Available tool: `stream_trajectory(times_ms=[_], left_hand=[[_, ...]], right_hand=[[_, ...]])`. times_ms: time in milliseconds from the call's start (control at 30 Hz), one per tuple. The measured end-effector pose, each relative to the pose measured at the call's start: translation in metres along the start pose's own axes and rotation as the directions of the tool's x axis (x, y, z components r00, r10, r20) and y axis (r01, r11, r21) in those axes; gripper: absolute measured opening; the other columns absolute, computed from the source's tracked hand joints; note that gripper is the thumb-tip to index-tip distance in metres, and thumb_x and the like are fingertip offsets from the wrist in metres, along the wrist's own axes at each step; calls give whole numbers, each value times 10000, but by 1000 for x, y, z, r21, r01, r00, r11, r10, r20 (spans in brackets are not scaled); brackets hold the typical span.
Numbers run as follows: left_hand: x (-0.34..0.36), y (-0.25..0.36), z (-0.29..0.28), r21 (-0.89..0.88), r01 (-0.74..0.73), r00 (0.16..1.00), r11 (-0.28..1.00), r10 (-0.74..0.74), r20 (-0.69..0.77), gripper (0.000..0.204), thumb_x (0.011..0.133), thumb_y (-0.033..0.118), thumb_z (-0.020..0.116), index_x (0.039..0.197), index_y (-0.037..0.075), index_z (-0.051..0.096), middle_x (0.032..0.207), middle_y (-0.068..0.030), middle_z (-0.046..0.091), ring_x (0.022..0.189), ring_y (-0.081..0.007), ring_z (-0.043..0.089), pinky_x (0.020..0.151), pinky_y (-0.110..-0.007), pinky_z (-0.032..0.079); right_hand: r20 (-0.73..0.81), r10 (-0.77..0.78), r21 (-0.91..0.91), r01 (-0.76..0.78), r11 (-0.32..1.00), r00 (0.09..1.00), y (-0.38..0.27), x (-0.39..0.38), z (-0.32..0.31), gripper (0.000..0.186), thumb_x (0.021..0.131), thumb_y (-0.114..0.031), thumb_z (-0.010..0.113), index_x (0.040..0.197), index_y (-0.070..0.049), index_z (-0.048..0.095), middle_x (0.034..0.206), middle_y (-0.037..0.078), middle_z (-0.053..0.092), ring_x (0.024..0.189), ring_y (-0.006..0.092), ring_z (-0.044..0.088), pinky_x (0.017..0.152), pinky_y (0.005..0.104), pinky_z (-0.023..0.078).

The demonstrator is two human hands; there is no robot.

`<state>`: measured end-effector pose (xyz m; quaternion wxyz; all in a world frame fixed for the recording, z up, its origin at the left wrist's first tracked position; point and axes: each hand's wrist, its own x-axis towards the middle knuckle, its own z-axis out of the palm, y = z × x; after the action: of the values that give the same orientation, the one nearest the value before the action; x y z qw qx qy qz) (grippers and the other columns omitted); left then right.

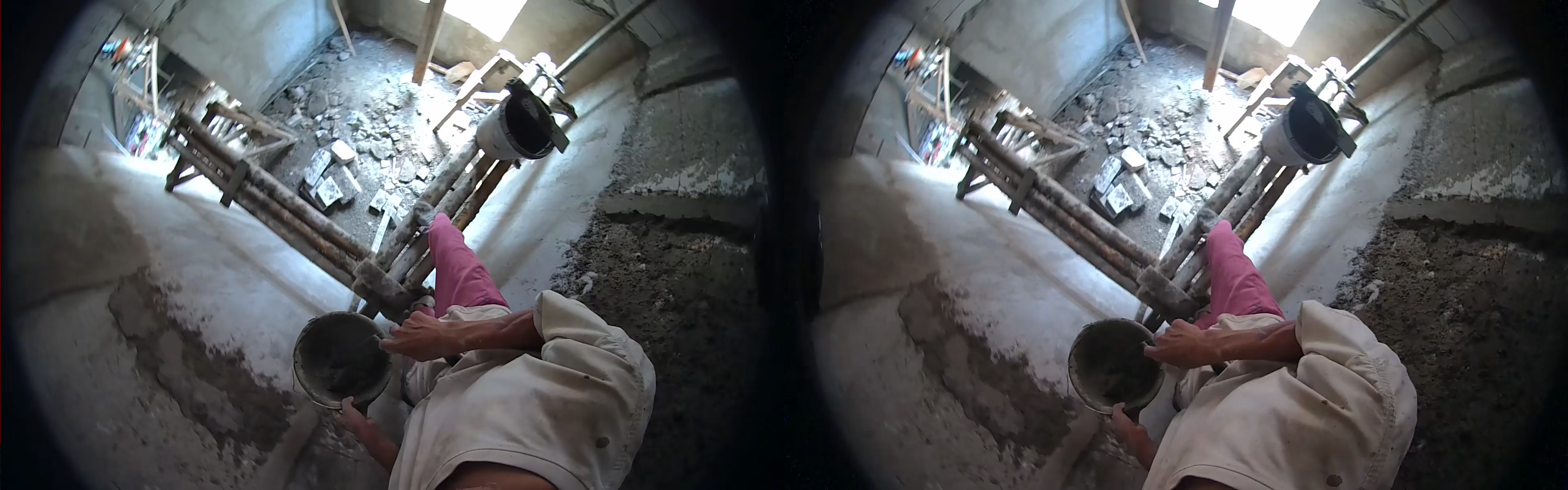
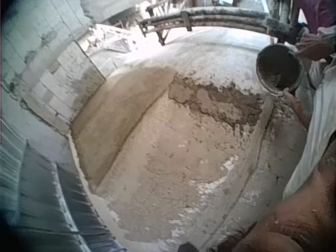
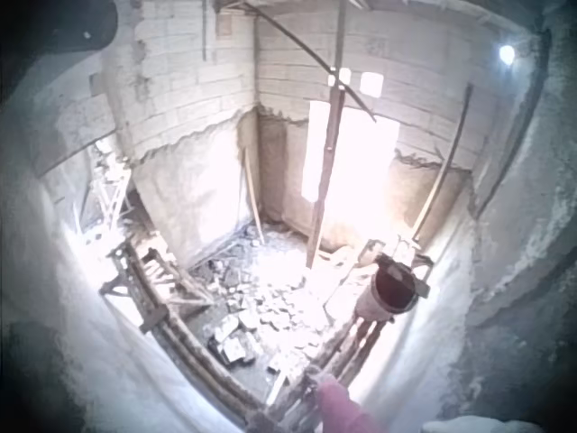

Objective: The person mixes cement in a small bucket by adding water and stirring with a trowel, then applies the plaster mixture to a wall using the trowel while standing on a wooden scaffold.

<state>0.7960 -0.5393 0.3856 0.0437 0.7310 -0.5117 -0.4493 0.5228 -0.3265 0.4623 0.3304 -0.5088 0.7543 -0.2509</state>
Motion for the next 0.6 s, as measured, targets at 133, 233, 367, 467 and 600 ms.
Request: stream_trajectory(times_ms=[133, 233, 367, 467, 600], left_hand=[[-43, 73, 81, -141, -41, 984, 989, 65, 167, 557, 707, 35, 618, 1249, -52, 527, 1178, -185, 587, 987, -298, 612, 833, -404, 533], [-87, 133, 147, -195, -68, 976, 978, 105, 189, 564, 708, 22, 612, 1261, -45, 525, 1175, -176, 589, 983, -298, 614, 819, -411, 538], [-136, 183, 208, -211, -108, 925, 971, 176, 337, 584, 711, 10, 604, 1288, -28, 517, 1197, -168, 580, 994, -297, 611, 821, -406, 539], [-159, 211, 246, -109, -229, 887, 967, 254, 387, 602, 676, -23, 603, 1272, -10, 519, 1175, -142, 582, 980, -293, 615, 827, -405, 546], [-183, 247, 270, 2, -395, 792, 919, 339, 508, 543, 709, -9, 597, 1247, -44, 537, 1157, -141, 605, 981, -269, 611, 849, -370, 522]], right_hand=[[-142, 37, -102, -52, 993, 989, 46, -16, -51, 136, 825, -131, 609, 925, -42, 584, 762, 131, 655, 738, 299, 696, 572, 423, 516], [-192, 142, -51, -154, 987, 971, 82, -39, -100, 132, 822, -132, 613, 889, -19, 603, 780, 146, 669, 762, 306, 703, 586, 418, 531], [-205, 268, -31, -280, 959, 941, 117, -65, -148, 120, 802, -103, 616, 867, -3, 629, 778, 167, 678, 757, 305, 707, 588, 418, 545], [-235, 335, -5, -345, 938, 912, 135, -67, -167, 112, 784, -88, 621, 840, 8, 629, 764, 174, 674, 731, 308, 706, 577, 418, 548], [-238, 413, 112, -397, 911, 879, 151, -85, -190, 167, 807, -94, 610, 945, 0, 596, 858, 190, 640, 752, 331, 684, 597, 428, 537]])
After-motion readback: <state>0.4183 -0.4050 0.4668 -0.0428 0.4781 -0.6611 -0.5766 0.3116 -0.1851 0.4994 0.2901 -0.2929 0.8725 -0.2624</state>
